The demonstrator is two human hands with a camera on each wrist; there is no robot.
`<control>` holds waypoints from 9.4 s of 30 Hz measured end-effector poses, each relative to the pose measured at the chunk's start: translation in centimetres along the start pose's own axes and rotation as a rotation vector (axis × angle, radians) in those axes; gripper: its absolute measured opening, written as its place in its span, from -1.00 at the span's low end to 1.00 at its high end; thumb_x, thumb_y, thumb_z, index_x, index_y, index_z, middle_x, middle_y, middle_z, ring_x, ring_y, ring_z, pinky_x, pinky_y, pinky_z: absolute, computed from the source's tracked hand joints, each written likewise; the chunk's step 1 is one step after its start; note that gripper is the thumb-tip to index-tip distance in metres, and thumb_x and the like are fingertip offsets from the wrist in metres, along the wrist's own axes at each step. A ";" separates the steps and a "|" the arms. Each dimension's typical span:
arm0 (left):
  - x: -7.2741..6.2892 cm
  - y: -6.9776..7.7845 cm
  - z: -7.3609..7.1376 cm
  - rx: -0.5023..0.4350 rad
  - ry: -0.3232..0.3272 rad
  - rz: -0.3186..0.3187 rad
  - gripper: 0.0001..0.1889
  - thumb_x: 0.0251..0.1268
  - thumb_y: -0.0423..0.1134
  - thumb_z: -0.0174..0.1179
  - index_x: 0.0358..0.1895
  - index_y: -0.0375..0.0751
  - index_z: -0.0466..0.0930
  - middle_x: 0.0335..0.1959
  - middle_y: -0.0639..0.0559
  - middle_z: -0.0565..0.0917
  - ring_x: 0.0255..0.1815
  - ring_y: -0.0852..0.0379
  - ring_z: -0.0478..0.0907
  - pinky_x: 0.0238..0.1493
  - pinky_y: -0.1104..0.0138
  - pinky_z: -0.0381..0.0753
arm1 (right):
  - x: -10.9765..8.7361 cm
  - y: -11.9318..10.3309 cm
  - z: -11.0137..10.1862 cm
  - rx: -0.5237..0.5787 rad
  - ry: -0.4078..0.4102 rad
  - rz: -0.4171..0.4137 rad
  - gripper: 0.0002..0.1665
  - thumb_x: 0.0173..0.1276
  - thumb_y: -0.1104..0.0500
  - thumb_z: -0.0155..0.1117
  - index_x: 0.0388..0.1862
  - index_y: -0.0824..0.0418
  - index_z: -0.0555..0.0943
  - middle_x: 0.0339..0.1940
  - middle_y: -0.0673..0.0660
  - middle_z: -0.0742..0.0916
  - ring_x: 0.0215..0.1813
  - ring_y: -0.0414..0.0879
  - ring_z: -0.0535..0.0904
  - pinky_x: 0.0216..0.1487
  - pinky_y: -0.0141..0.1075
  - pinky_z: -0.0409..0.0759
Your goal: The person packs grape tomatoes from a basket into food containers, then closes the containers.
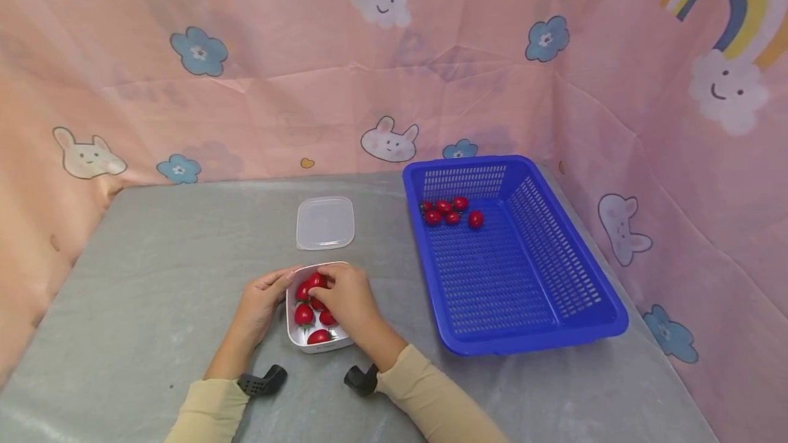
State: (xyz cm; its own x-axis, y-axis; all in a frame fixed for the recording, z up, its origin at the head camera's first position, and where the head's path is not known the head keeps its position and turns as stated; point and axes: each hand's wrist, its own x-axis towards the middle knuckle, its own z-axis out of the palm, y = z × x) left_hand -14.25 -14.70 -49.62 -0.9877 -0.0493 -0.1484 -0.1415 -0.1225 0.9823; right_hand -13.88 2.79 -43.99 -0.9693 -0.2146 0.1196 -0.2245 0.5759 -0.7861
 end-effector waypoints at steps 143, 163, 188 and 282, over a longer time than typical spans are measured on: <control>-0.1 -0.3 0.0 0.018 0.006 0.021 -0.65 0.36 -0.29 0.24 0.04 -0.55 0.62 -0.23 0.27 0.77 -0.10 0.38 0.66 -0.05 0.49 0.64 | 2.6 -2.3 -12.1 0.355 -0.122 0.228 -0.53 0.17 0.13 0.52 0.09 0.16 0.72 0.10 0.13 0.76 0.34 0.01 0.55 0.41 0.13 0.38; 0.0 -0.1 -0.1 0.007 -0.015 -0.001 -0.63 0.36 -0.30 0.22 0.09 -0.54 0.60 -0.25 0.33 0.77 -0.07 0.38 0.65 0.01 0.48 0.61 | -0.7 -1.1 -3.5 0.354 -0.177 0.226 -0.62 0.08 0.18 0.57 -0.08 0.20 0.78 -0.10 0.15 0.81 -0.06 -0.08 0.68 -0.04 -0.26 0.68; 0.0 -0.2 0.1 0.019 -0.002 0.039 -0.65 0.36 -0.29 0.23 0.06 -0.53 0.63 -0.21 0.29 0.77 -0.09 0.40 0.66 -0.03 0.49 0.63 | -1.6 -0.7 -1.2 -0.018 -0.212 0.057 -0.62 0.05 0.21 0.59 -0.13 0.32 0.76 -0.19 0.18 0.80 -0.22 -0.10 0.63 -0.13 -0.28 0.71; 0.1 -0.2 -0.3 -0.004 0.003 0.001 -0.61 0.36 -0.31 0.22 0.10 -0.59 0.57 -0.25 0.30 0.77 -0.12 0.38 0.65 -0.02 0.48 0.63 | 11.4 15.0 -16.2 0.071 0.421 0.656 -0.43 0.23 0.13 0.45 0.15 0.43 0.62 0.23 0.38 0.64 0.34 0.20 0.48 0.45 -0.06 0.37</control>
State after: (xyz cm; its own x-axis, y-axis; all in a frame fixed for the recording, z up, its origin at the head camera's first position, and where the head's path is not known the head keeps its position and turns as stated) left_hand -14.26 -14.93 -49.88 -0.9877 -0.0522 -0.1474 -0.1399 -0.1267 0.9820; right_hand -29.95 21.75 -44.62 -0.8610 0.4778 -0.1742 0.4009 0.4270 -0.8106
